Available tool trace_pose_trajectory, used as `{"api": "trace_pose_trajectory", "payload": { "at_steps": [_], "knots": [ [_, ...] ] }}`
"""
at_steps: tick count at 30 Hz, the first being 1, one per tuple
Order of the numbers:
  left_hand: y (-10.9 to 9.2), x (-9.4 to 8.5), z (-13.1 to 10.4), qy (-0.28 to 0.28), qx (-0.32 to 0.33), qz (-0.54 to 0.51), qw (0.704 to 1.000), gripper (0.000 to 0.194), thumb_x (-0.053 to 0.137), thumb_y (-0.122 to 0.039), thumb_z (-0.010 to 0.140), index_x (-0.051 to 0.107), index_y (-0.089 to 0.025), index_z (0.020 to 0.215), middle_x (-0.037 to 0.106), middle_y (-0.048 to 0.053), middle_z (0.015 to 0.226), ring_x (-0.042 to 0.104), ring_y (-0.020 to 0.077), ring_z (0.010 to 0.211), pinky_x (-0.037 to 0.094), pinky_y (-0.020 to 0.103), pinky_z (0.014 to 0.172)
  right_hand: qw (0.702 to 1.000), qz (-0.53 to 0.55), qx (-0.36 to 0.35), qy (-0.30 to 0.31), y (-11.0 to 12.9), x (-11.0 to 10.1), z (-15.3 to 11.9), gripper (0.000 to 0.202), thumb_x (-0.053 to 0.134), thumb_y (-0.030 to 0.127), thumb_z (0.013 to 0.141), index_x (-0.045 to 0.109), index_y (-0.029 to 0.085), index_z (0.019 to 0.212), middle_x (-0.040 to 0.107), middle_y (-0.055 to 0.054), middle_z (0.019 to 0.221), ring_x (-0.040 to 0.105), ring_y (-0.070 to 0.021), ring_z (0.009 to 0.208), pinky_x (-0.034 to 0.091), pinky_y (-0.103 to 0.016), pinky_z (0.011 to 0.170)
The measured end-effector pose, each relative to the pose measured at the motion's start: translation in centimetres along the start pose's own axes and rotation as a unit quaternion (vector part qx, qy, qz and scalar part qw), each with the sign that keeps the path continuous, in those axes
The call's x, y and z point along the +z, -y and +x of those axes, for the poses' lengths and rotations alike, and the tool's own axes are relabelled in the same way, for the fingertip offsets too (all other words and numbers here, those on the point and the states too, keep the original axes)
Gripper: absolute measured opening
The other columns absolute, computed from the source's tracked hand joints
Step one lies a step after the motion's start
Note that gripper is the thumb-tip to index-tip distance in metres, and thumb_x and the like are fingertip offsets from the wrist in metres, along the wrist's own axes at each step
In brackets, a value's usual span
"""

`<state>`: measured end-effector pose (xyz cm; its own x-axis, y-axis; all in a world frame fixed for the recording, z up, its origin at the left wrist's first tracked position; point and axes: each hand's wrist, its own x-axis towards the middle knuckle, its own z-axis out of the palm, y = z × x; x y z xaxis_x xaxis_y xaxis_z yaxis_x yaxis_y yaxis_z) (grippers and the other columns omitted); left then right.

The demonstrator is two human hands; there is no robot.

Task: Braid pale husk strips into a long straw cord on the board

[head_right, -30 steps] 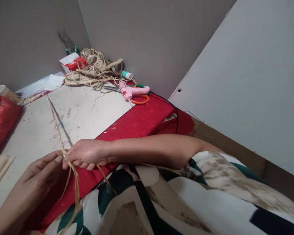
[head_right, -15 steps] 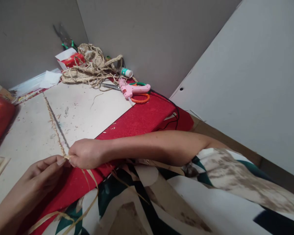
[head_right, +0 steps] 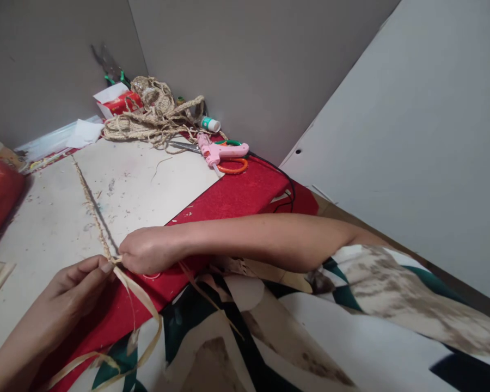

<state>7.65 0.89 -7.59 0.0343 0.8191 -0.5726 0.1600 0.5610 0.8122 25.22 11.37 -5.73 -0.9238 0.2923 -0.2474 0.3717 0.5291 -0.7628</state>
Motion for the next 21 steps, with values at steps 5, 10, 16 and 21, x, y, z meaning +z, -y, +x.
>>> {"api": "trace_pose_trajectory", "payload": {
  "at_steps": [5, 10, 16, 21],
  "knots": [
    [-0.4, 0.3, 0.0, -0.081, 0.108, 0.196, 0.971, 0.038, 0.057, -0.052, 0.082, 0.058, -0.018, 0.065, 0.049, -0.002, 0.058, 0.040, 0.0118, 0.055, 0.035, 0.020, 0.048, 0.957, 0.272, 0.083, 0.051, -0.5, 0.7, 0.8, 0.019, 0.040, 0.013, 0.084, 0.045, 0.016, 0.066, 0.033, 0.006, 0.046, 0.026, -0.0071, 0.041, 0.020, -0.021, 0.042],
    [0.1, 0.7, 0.0, -0.074, 0.122, 0.151, 0.978, 0.036, 0.056, -0.050, 0.084, 0.058, -0.018, 0.067, 0.051, -0.001, 0.059, 0.040, 0.0108, 0.053, 0.034, 0.020, 0.048, 0.858, 0.493, 0.140, 0.049, -0.3, 2.9, 0.4, 0.014, 0.041, 0.020, 0.085, 0.045, 0.017, 0.072, 0.023, 0.011, 0.043, 0.013, -0.0049, 0.036, 0.013, -0.018, 0.036],
    [0.0, 2.2, -0.1, -0.043, 0.064, 0.022, 0.997, 0.030, 0.062, -0.047, 0.081, 0.061, -0.018, 0.074, 0.047, -0.005, 0.056, 0.031, 0.0070, 0.048, 0.025, 0.017, 0.044, 0.911, 0.381, 0.111, -0.111, -0.6, 4.7, -0.6, 0.018, 0.044, 0.015, 0.082, 0.056, 0.013, 0.069, 0.041, 0.005, 0.052, 0.034, -0.0061, 0.045, 0.027, -0.019, 0.043],
    [-0.7, 3.7, -0.1, -0.117, 0.079, 0.004, 0.990, 0.030, 0.068, -0.046, 0.076, 0.063, -0.017, 0.071, 0.055, -0.001, 0.059, 0.045, 0.0114, 0.055, 0.036, 0.019, 0.049, 0.946, 0.262, 0.094, -0.166, -0.9, 4.9, -0.6, 0.021, 0.045, 0.019, 0.084, 0.059, 0.013, 0.070, 0.055, -0.001, 0.065, 0.048, -0.0100, 0.062, 0.037, -0.021, 0.059]
  ]
}}
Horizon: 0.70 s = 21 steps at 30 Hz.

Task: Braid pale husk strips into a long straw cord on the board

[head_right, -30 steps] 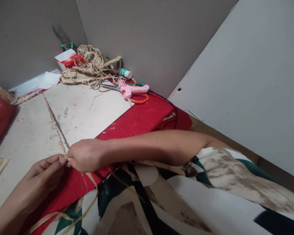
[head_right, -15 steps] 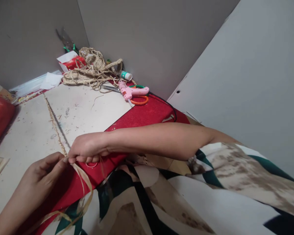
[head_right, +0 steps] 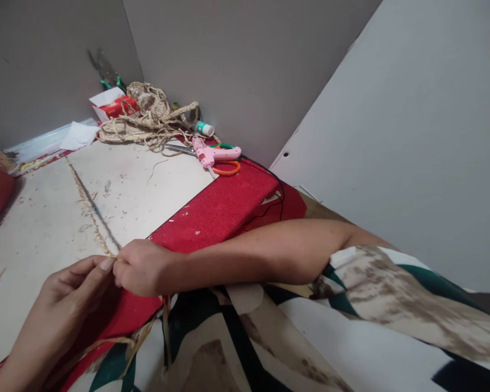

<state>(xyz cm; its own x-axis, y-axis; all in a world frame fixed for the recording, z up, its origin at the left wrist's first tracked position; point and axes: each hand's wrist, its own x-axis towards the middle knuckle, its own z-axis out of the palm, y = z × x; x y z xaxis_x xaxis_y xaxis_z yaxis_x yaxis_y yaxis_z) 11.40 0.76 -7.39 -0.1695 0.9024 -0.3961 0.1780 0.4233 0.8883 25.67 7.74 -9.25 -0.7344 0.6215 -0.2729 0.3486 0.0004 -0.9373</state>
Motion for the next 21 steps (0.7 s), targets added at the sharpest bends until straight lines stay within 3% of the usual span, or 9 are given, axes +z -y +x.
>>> {"api": "trace_pose_trajectory", "payload": {
  "at_steps": [4, 9, 12, 14, 16, 18, 21],
  "knots": [
    [-0.2, 0.5, -0.1, -0.044, 0.012, -0.014, 0.999, 0.028, 0.073, -0.043, 0.072, 0.065, -0.017, 0.073, 0.060, 0.000, 0.063, 0.050, 0.0130, 0.059, 0.041, 0.020, 0.052, 0.990, -0.132, -0.039, 0.011, 1.1, -0.3, -0.7, 0.023, 0.043, 0.026, 0.087, 0.056, 0.014, 0.073, 0.055, -0.004, 0.071, 0.046, -0.0124, 0.066, 0.035, -0.024, 0.061],
    [-0.1, -0.7, -0.2, -0.022, 0.014, -0.063, 0.998, 0.026, 0.071, -0.041, 0.074, 0.061, -0.018, 0.069, 0.054, -0.005, 0.053, 0.043, 0.0085, 0.048, 0.036, 0.017, 0.046, 0.969, -0.211, -0.089, 0.090, 4.1, -2.8, -1.9, 0.031, 0.047, 0.038, 0.089, 0.055, 0.015, 0.070, 0.049, -0.001, 0.066, 0.040, -0.0113, 0.063, 0.031, -0.024, 0.060],
    [-0.2, -1.9, -0.1, 0.024, -0.015, -0.095, 0.995, 0.019, 0.075, -0.033, 0.071, 0.063, -0.019, 0.073, 0.054, -0.005, 0.054, 0.041, 0.0075, 0.046, 0.035, 0.016, 0.044, 0.981, -0.151, -0.114, -0.049, 5.1, -4.4, -1.7, 0.037, 0.041, 0.039, 0.093, 0.056, 0.014, 0.071, 0.049, -0.001, 0.065, 0.043, -0.0101, 0.064, 0.032, -0.022, 0.061],
    [-0.2, -2.6, 0.1, 0.044, -0.035, -0.113, 0.992, 0.016, 0.075, -0.029, 0.071, 0.064, -0.019, 0.077, 0.055, -0.005, 0.056, 0.043, 0.0076, 0.047, 0.035, 0.016, 0.044, 0.981, -0.086, -0.149, -0.086, 4.9, -4.6, -1.0, 0.031, 0.043, 0.034, 0.093, 0.057, 0.012, 0.075, 0.052, -0.001, 0.071, 0.046, -0.0091, 0.067, 0.035, -0.021, 0.063],
    [-0.2, -3.0, 0.3, 0.058, -0.042, -0.133, 0.988, 0.014, 0.075, -0.026, 0.072, 0.066, -0.019, 0.081, 0.057, -0.004, 0.058, 0.046, 0.0086, 0.050, 0.038, 0.016, 0.047, 0.990, -0.021, -0.140, 0.003, 4.3, -4.1, -0.2, 0.026, 0.048, 0.030, 0.092, 0.055, 0.012, 0.074, 0.053, 0.000, 0.070, 0.046, -0.0076, 0.064, 0.036, -0.019, 0.060],
    [0.0, -3.1, 0.5, 0.071, -0.038, -0.148, 0.986, 0.015, 0.075, -0.024, 0.072, 0.068, -0.019, 0.084, 0.059, -0.003, 0.062, 0.048, 0.0092, 0.053, 0.040, 0.017, 0.050, 0.988, 0.050, -0.074, 0.128, 3.6, -3.4, 0.6, 0.029, 0.050, 0.035, 0.091, 0.052, 0.013, 0.072, 0.049, 0.002, 0.063, 0.041, -0.0057, 0.053, 0.034, -0.019, 0.051],
    [0.2, -3.1, 0.6, 0.080, -0.013, -0.125, 0.989, 0.015, 0.074, -0.023, 0.073, 0.069, -0.021, 0.087, 0.062, -0.003, 0.065, 0.048, 0.0092, 0.055, 0.040, 0.016, 0.052, 0.980, 0.104, -0.009, 0.171, 3.0, -2.7, 1.2, 0.038, 0.053, 0.043, 0.090, 0.045, 0.015, 0.066, 0.038, 0.007, 0.052, 0.029, -0.0038, 0.041, 0.026, -0.018, 0.040]
  ]
}}
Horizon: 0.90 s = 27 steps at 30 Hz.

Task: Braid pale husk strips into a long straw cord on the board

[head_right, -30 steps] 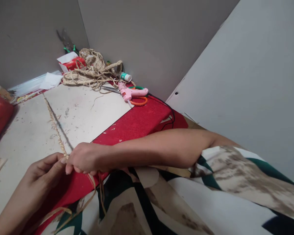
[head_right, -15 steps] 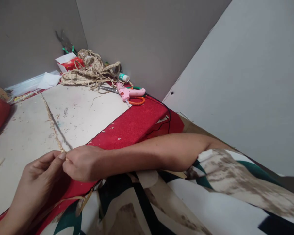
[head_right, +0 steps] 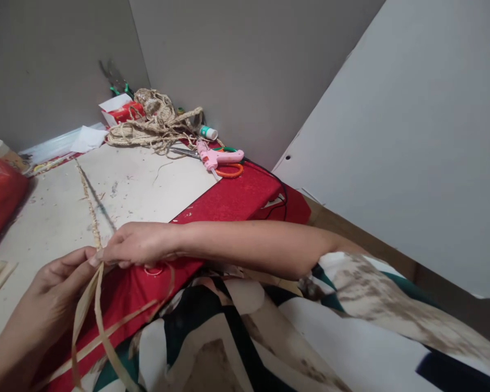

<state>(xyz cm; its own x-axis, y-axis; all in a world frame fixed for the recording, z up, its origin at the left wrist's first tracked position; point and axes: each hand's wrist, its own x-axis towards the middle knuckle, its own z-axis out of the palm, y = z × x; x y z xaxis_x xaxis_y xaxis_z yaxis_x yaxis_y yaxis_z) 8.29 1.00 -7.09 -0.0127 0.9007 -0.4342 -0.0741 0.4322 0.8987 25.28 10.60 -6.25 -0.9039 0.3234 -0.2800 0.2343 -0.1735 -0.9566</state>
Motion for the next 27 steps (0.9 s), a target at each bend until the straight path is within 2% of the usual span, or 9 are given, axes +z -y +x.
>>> {"api": "trace_pose_trajectory", "payload": {
  "at_steps": [5, 7, 10, 13, 16, 18, 20, 23, 27],
  "knots": [
    [-0.1, 0.0, -0.3, 0.006, 0.074, 0.161, 0.984, 0.014, 0.066, -0.030, 0.081, 0.071, -0.022, 0.092, 0.069, 0.001, 0.083, 0.058, 0.0168, 0.075, 0.047, 0.022, 0.069, 0.997, 0.003, 0.070, 0.029, 0.1, -0.5, 0.6, 0.041, 0.053, 0.045, 0.090, 0.045, 0.015, 0.063, 0.031, 0.010, 0.043, 0.022, -0.0028, 0.035, 0.018, -0.016, 0.033],
    [-0.3, 0.0, -0.5, -0.004, 0.112, 0.232, 0.966, 0.016, 0.064, -0.032, 0.083, 0.071, -0.023, 0.094, 0.070, 0.001, 0.088, 0.060, 0.0181, 0.080, 0.046, 0.022, 0.075, 0.993, 0.040, 0.098, 0.049, 0.0, -0.6, 0.7, 0.042, 0.054, 0.047, 0.089, 0.042, 0.016, 0.063, 0.027, 0.011, 0.041, 0.018, -0.0023, 0.034, 0.015, -0.015, 0.032],
    [-0.7, -0.1, -0.9, -0.014, 0.143, 0.292, 0.946, 0.019, 0.061, -0.036, 0.084, 0.070, -0.024, 0.096, 0.070, 0.000, 0.087, 0.059, 0.0180, 0.078, 0.045, 0.021, 0.075, 0.987, 0.123, 0.086, 0.066, -0.4, -0.3, 0.8, 0.041, 0.054, 0.045, 0.089, 0.042, 0.016, 0.063, 0.023, 0.012, 0.041, 0.013, -0.0020, 0.035, 0.012, -0.014, 0.033],
    [-1.2, -0.2, -1.1, 0.010, 0.134, 0.308, 0.942, 0.024, 0.056, -0.041, 0.087, 0.070, -0.024, 0.097, 0.070, 0.001, 0.087, 0.059, 0.0180, 0.076, 0.046, 0.022, 0.074, 0.989, 0.135, 0.057, -0.002, -1.0, 0.6, 0.7, 0.036, 0.055, 0.043, 0.088, 0.050, 0.015, 0.066, 0.023, 0.012, 0.039, 0.013, -0.0030, 0.035, 0.014, -0.016, 0.033],
    [-1.7, -0.1, -1.2, 0.026, 0.115, 0.300, 0.947, 0.026, 0.057, -0.044, 0.086, 0.069, -0.024, 0.094, 0.068, 0.001, 0.083, 0.060, 0.0184, 0.077, 0.047, 0.021, 0.073, 0.992, 0.077, 0.010, -0.100, -1.8, 1.5, 0.7, 0.031, 0.057, 0.038, 0.087, 0.059, 0.013, 0.069, 0.028, 0.010, 0.039, 0.020, -0.0044, 0.036, 0.019, -0.018, 0.036],
    [-1.9, 0.1, -1.4, 0.027, 0.082, 0.280, 0.956, 0.028, 0.057, -0.048, 0.085, 0.068, -0.023, 0.086, 0.062, 0.000, 0.068, 0.056, 0.0151, 0.062, 0.045, 0.020, 0.059, 0.988, 0.047, -0.033, -0.146, -2.4, 2.0, 1.0, 0.027, 0.057, 0.032, 0.087, 0.062, 0.012, 0.069, 0.041, 0.006, 0.045, 0.031, -0.0045, 0.043, 0.025, -0.018, 0.042],
    [-1.8, 0.5, -1.7, 0.028, 0.038, 0.262, 0.964, 0.033, 0.054, -0.051, 0.085, 0.065, -0.021, 0.077, 0.054, -0.002, 0.054, 0.046, 0.0110, 0.046, 0.037, 0.019, 0.044, 0.982, 0.037, -0.064, -0.173, -2.9, 2.4, 1.2, 0.026, 0.058, 0.027, 0.086, 0.061, 0.011, 0.066, 0.049, 0.004, 0.054, 0.038, -0.0047, 0.051, 0.030, -0.017, 0.048],
    [-1.4, 1.4, -2.2, 0.007, -0.003, 0.253, 0.967, 0.039, 0.050, -0.055, 0.085, 0.061, -0.019, 0.075, 0.053, -0.002, 0.048, 0.042, 0.0099, 0.039, 0.032, 0.019, 0.038, 0.985, 0.060, -0.069, -0.147, -3.1, 2.9, 1.2, 0.034, 0.053, 0.029, 0.089, 0.054, 0.012, 0.059, 0.046, 0.004, 0.051, 0.033, -0.0047, 0.048, 0.030, -0.018, 0.048],
    [-0.5, 2.5, -2.5, -0.034, -0.003, 0.243, 0.970, 0.040, 0.047, -0.057, 0.086, 0.059, -0.019, 0.087, 0.063, 0.001, 0.059, 0.052, 0.0127, 0.044, 0.041, 0.021, 0.042, 0.989, 0.107, -0.053, -0.092, -2.9, 3.3, 0.9, 0.041, 0.043, 0.025, 0.092, 0.051, 0.013, 0.053, 0.045, 0.003, 0.044, 0.033, -0.0047, 0.041, 0.029, -0.018, 0.043]
  ]
}}
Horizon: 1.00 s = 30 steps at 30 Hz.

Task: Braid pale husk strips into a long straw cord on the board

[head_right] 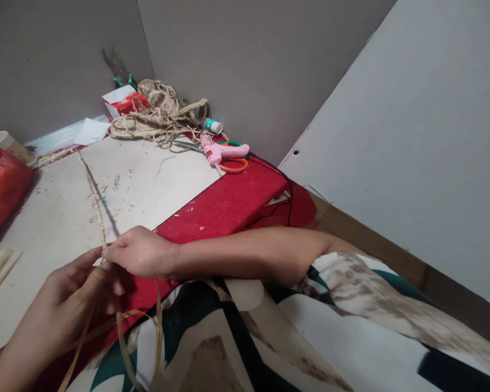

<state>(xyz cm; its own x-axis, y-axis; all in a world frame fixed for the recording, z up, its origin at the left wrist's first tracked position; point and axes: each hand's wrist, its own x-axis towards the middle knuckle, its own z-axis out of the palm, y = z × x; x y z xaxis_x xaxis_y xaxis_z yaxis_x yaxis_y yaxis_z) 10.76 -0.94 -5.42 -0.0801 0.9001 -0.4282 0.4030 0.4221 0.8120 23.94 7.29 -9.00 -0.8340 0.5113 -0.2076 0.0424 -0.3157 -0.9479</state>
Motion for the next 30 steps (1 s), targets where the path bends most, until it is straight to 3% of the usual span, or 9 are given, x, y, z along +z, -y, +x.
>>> {"api": "trace_pose_trajectory", "payload": {
  "at_steps": [4, 6, 8, 11, 13, 17, 25, 30],
  "knots": [
    [0.6, 0.9, 0.0, -0.066, 0.059, 0.049, 0.995, 0.037, 0.048, -0.053, 0.088, 0.059, -0.020, 0.101, 0.068, 0.002, 0.071, 0.058, 0.0145, 0.055, 0.047, 0.023, 0.051, 0.999, 0.034, 0.007, -0.039, -0.2, 0.3, 0.1, 0.033, 0.049, 0.023, 0.086, 0.049, 0.014, 0.055, 0.045, 0.005, 0.044, 0.032, -0.0041, 0.037, 0.025, -0.018, 0.038],
    [0.9, 1.1, -0.1, -0.097, 0.087, 0.085, 0.988, 0.038, 0.049, -0.051, 0.088, 0.058, -0.021, 0.110, 0.070, 0.002, 0.078, 0.061, 0.0153, 0.062, 0.048, 0.023, 0.055, 0.997, 0.052, -0.006, -0.050, -0.2, 0.4, 0.3, 0.027, 0.053, 0.020, 0.082, 0.050, 0.013, 0.057, 0.046, 0.005, 0.047, 0.037, -0.0036, 0.041, 0.030, -0.017, 0.042],
    [0.9, 1.0, -0.1, -0.090, 0.091, 0.094, 0.987, 0.041, 0.051, -0.049, 0.087, 0.055, -0.023, 0.119, 0.072, 0.002, 0.085, 0.063, 0.0162, 0.067, 0.048, 0.023, 0.058, 0.997, 0.060, -0.014, -0.051, -0.1, 0.3, 0.4, 0.025, 0.053, 0.015, 0.081, 0.052, 0.012, 0.057, 0.049, 0.004, 0.050, 0.042, -0.0034, 0.045, 0.034, -0.016, 0.046],
    [0.7, 0.1, -0.3, -0.074, 0.052, 0.060, 0.994, 0.060, 0.057, -0.051, 0.083, 0.043, -0.025, 0.135, 0.074, 0.003, 0.090, 0.066, 0.0181, 0.068, 0.050, 0.024, 0.056, 0.996, 0.067, 0.027, -0.050, 0.6, -0.1, 0.1, 0.021, 0.055, 0.015, 0.081, 0.055, 0.012, 0.060, 0.045, 0.006, 0.045, 0.033, -0.0023, 0.038, 0.023, -0.017, 0.037],
    [0.4, -0.8, -0.5, -0.099, 0.032, 0.037, 0.994, 0.070, 0.062, -0.054, 0.078, 0.041, -0.024, 0.138, 0.075, 0.003, 0.085, 0.067, 0.0190, 0.066, 0.052, 0.026, 0.057, 0.993, 0.093, 0.066, -0.042, 1.2, -0.5, -0.2, 0.017, 0.060, 0.017, 0.080, 0.057, 0.012, 0.065, 0.035, 0.010, 0.040, 0.021, -0.0019, 0.033, 0.013, -0.017, 0.034],
    [0.3, -2.1, -0.4, -0.161, 0.041, 0.032, 0.986, 0.052, 0.072, -0.052, 0.068, 0.061, -0.019, 0.107, 0.073, 0.003, 0.076, 0.066, 0.0178, 0.063, 0.053, 0.026, 0.060, 0.986, 0.138, 0.092, -0.019, 1.8, -1.0, -0.6, 0.018, 0.060, 0.017, 0.082, 0.054, 0.013, 0.065, 0.024, 0.012, 0.037, 0.012, -0.0014, 0.034, 0.008, -0.016, 0.035],
    [1.3, -1.6, 0.7, -0.113, 0.081, 0.047, 0.989, 0.023, 0.071, -0.039, 0.072, 0.059, -0.021, 0.079, 0.070, 0.001, 0.078, 0.064, 0.0164, 0.070, 0.052, 0.024, 0.068, 0.988, 0.130, 0.088, -0.002, 1.9, -1.0, -0.4, 0.011, 0.057, 0.017, 0.082, 0.060, 0.012, 0.072, 0.024, 0.012, 0.038, 0.012, -0.0018, 0.034, 0.009, -0.016, 0.034],
    [1.4, -2.3, 0.6, -0.116, 0.087, 0.025, 0.989, 0.021, 0.069, -0.040, 0.073, 0.061, -0.021, 0.069, 0.070, 0.004, 0.097, 0.064, 0.0192, 0.088, 0.048, 0.026, 0.083, 0.993, 0.077, 0.080, -0.028, 1.2, -1.2, -0.2, 0.020, 0.065, 0.028, 0.079, 0.056, 0.014, 0.067, 0.025, 0.012, 0.038, 0.016, -0.0025, 0.034, 0.012, -0.016, 0.033]
  ]
}}
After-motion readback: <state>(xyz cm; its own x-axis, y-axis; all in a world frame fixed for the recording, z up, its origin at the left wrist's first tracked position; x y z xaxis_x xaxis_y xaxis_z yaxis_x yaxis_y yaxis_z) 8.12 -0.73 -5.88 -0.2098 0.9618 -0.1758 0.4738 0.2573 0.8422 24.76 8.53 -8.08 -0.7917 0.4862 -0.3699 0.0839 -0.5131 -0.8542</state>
